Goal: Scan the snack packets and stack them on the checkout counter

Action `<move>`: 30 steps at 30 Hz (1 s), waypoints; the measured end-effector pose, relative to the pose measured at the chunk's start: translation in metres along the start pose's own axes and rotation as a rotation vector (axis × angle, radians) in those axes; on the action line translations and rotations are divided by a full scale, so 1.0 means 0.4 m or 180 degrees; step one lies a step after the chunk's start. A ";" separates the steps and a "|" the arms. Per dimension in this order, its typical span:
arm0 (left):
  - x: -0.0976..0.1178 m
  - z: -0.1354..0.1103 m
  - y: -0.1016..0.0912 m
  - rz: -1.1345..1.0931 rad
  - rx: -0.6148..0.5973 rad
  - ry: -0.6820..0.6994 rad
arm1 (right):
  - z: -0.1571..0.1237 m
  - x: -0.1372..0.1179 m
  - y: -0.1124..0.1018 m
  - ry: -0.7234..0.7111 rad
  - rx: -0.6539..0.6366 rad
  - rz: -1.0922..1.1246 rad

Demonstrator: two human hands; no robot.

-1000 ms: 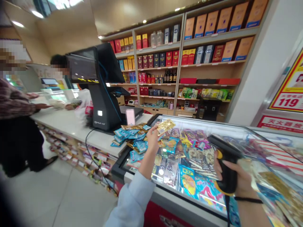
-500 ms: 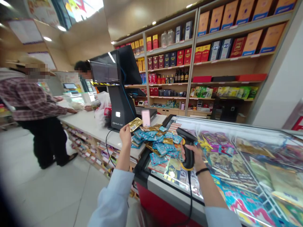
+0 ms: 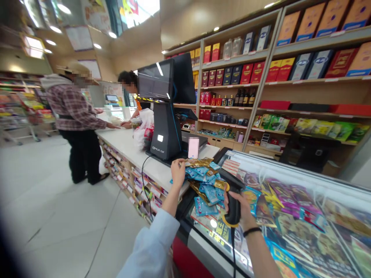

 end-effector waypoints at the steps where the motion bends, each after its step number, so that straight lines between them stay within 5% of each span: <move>1: -0.002 -0.003 0.001 -0.0003 0.0043 0.0002 | 0.000 0.008 -0.006 0.0037 0.0030 0.0042; 20: -0.034 -0.076 0.000 -0.0644 0.0799 0.0070 | 0.000 0.008 -0.015 0.0261 -0.0065 -0.0165; 24: -0.053 -0.118 0.011 -0.0530 0.0717 -0.0116 | 0.001 0.012 -0.021 0.0244 -0.0049 -0.0201; 30: -0.050 -0.138 0.018 -0.0404 0.0482 0.0178 | -0.007 0.002 -0.008 0.0163 0.0131 -0.0273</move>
Point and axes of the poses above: each hand's wrist, its own z-axis towards the middle knuckle, its own y-axis out of the palm, x = y × z, the point moved 3 cm from there along z, towards the middle knuckle, and after that the axes turned 12 degrees about -z, right-handed, at the moved point
